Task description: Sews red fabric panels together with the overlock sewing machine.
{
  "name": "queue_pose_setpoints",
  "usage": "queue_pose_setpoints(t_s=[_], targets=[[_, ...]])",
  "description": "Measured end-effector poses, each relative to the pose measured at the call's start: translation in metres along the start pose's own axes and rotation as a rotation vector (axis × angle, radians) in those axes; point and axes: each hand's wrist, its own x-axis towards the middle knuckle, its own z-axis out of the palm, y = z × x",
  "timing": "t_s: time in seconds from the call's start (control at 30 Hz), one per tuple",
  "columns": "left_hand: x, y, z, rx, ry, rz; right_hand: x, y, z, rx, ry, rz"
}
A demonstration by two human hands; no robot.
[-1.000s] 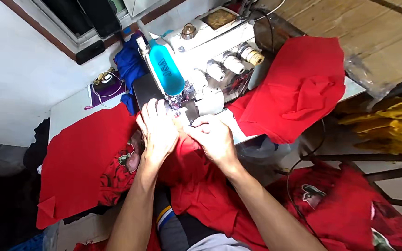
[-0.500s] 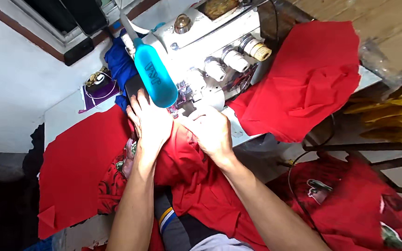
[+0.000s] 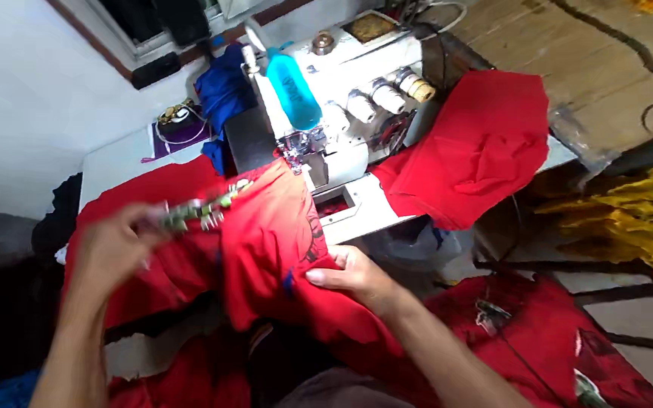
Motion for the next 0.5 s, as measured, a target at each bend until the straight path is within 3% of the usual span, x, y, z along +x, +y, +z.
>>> queue_pose_setpoints(t_s=[0.07, 0.13, 0.23, 0.33, 0.43, 0.5], targets=[[0.020, 0.003, -0.017, 0.153, 0.288, -0.034, 0.003, 0.017, 0.027, -0.269, 0.266, -0.045], [0.011, 0.035, -0.001, 0.124, 0.330, 0.054, 0.001, 0.028, 0.038, -0.312, 0.342, -0.097], [-0.030, 0.084, 0.091, -0.087, 0.248, 0.224, -0.011, 0.032, 0.039, -0.287, 0.355, -0.110], [-0.033, 0.085, 0.161, -0.051, 0.384, 0.216, -0.019, 0.026, 0.034, -0.270, 0.333, -0.108], [-0.018, 0.066, 0.169, -0.038, 0.493, 0.237, -0.016, 0.018, 0.016, -0.287, 0.247, -0.062], [-0.018, 0.054, 0.160, -0.088, 0.482, 0.283, -0.008, 0.017, 0.002, -0.409, 0.251, -0.016]])
